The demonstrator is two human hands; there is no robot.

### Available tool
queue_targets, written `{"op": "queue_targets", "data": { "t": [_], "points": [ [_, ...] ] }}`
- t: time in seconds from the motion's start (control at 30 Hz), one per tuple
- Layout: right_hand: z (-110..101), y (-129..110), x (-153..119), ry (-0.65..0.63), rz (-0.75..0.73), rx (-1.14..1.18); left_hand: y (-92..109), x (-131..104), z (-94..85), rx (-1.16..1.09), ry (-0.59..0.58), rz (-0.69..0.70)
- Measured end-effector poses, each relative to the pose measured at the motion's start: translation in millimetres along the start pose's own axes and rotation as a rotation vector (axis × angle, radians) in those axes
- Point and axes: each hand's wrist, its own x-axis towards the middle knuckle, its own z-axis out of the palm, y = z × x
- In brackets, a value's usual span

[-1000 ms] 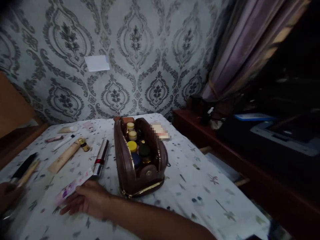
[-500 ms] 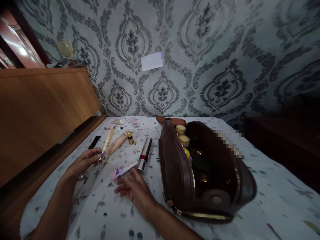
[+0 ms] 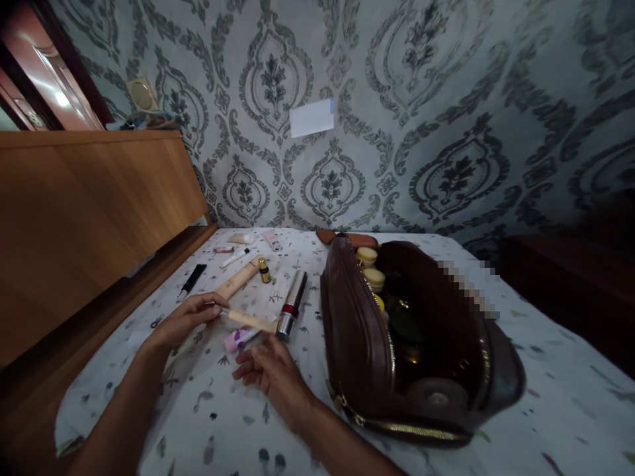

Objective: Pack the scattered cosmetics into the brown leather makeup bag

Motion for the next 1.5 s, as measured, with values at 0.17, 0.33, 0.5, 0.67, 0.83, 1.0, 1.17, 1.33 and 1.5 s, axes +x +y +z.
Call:
{"op": "queue_targets", "data": {
  "t": [0.17, 0.33, 0.5, 0.67, 0.83, 1.0, 1.17, 1.33, 1.5],
  "points": [
    [1, -2, -1, -0.018, 0.001, -0.018, -2, 3, 5.0, -0.137, 0.131, 0.01],
    [2, -2, -1, -0.033, 0.007, -0.007, -1, 9, 7.9, -0.292, 0.292, 0.047],
    [1, 1, 0, -0.062, -0.008, 0.01, 3, 10, 15.4, -0.309, 0.36, 0.089],
    [-2, 2, 2, -0.106, 0.003, 0.02, 11, 13, 23.2, -0.2, 0.416, 0.124],
    [-4, 2, 2, -0.103, -0.026, 0.026, 11, 18, 20.6, -0.123, 0.468, 0.1],
    [-3, 2, 2, -0.072, -0.001, 0.04, -13, 17, 4.7, 0.11, 0.353, 0.032],
    [-1, 1, 1, -0.045, -0.003, 0.035, -27, 14, -1.9, 0.473, 0.14, 0.016],
    [-2, 1, 0, -0.029, 0.007, 0.025, -20, 12, -15.0, 0.642, 0.15, -0.006],
    [-1, -1, -2, -0.037, 0.006, 0.011, -8, 10, -43.9, 1.248, 0.584, -0.258]
  ]
}}
